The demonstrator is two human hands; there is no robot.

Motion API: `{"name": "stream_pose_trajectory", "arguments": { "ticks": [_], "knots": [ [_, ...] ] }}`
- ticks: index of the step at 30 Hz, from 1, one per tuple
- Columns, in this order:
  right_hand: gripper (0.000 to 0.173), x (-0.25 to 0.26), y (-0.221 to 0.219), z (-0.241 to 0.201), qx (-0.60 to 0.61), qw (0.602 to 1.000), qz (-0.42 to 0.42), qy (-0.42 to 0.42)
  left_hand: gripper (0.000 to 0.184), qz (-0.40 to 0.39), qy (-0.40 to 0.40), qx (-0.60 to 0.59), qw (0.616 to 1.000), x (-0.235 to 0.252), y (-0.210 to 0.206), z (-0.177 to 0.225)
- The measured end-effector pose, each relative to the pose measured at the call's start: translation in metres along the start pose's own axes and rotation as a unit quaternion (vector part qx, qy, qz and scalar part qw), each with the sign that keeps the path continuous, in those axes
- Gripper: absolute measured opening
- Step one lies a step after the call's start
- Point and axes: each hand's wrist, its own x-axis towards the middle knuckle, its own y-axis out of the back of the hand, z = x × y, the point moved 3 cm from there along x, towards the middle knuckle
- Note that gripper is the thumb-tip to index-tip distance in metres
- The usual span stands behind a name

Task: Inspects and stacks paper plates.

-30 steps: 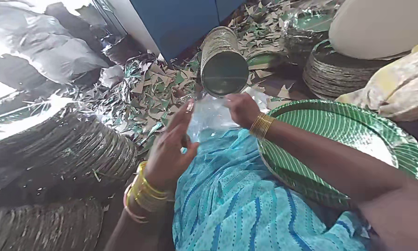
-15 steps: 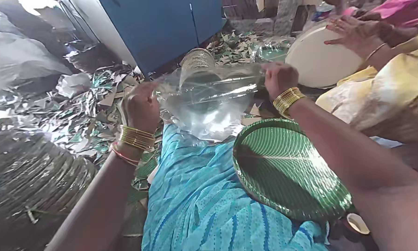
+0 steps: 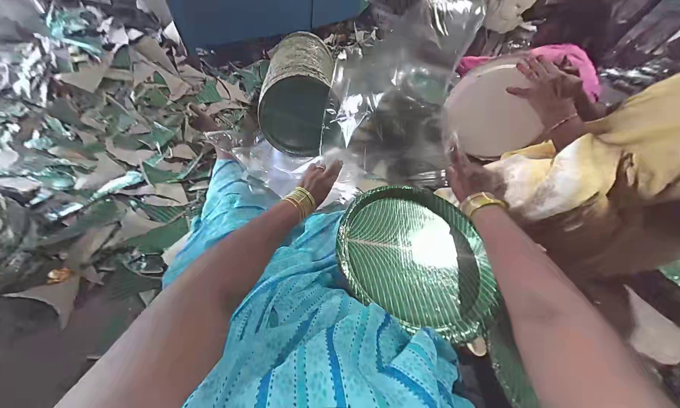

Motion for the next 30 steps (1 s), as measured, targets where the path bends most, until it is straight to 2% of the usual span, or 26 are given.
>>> {"name": "stream_pose_trajectory", "arguments": {
  "ticks": [3, 8, 10, 12, 14, 16, 18, 21, 23, 26, 28, 30],
  "knots": [
    [0.062, -0.008, -0.021, 0.010, -0.042, 0.995, -0.084, -0.021, 0.065, -0.096, 0.065, -0.053, 0.992, 0.016, -0.019, 0.013],
    [0.058, -0.023, -0.035, 0.033, -0.067, 0.982, -0.170, -0.050, 0.080, -0.206, 0.098, -0.073, 0.971, 0.001, -0.047, 0.036],
    [0.052, -0.036, -0.027, 0.033, -0.057, 0.977, -0.202, -0.041, 0.083, -0.220, 0.112, -0.112, 0.963, -0.011, -0.052, 0.049],
    [0.047, -0.048, -0.022, 0.032, -0.045, 0.964, -0.257, -0.058, 0.082, -0.234, 0.138, -0.200, 0.941, -0.024, -0.037, 0.062],
    [0.046, -0.061, -0.022, 0.033, -0.016, 0.952, -0.289, -0.095, 0.076, -0.227, 0.129, -0.265, 0.928, -0.030, -0.026, 0.063],
    [0.045, -0.077, -0.028, 0.039, 0.040, 0.950, -0.279, -0.134, 0.077, -0.210, 0.098, -0.292, 0.928, -0.026, -0.025, 0.054],
    [0.043, -0.088, -0.019, 0.032, 0.150, 0.937, -0.266, -0.172, 0.081, -0.196, 0.076, -0.345, 0.915, -0.017, -0.015, 0.041],
    [0.040, -0.095, 0.043, -0.008, 0.259, 0.890, -0.253, -0.277, 0.062, -0.198, 0.083, -0.443, 0.870, -0.005, 0.005, 0.026],
    [0.038, -0.098, 0.066, -0.026, 0.315, 0.871, -0.199, -0.319, 0.057, -0.189, 0.095, -0.499, 0.840, 0.000, 0.010, 0.024],
    [0.035, -0.103, 0.068, -0.028, 0.401, 0.852, -0.183, -0.281, 0.057, -0.152, 0.120, -0.564, 0.803, -0.004, 0.009, 0.031],
    [0.033, -0.106, 0.064, -0.027, 0.418, 0.849, -0.166, -0.278, 0.057, -0.131, 0.146, -0.573, 0.796, -0.013, 0.004, 0.036],
    [0.039, -0.106, 0.066, -0.025, 0.395, 0.853, -0.192, -0.282, 0.056, -0.121, 0.174, -0.556, 0.803, -0.020, 0.003, 0.038]
  ]
}}
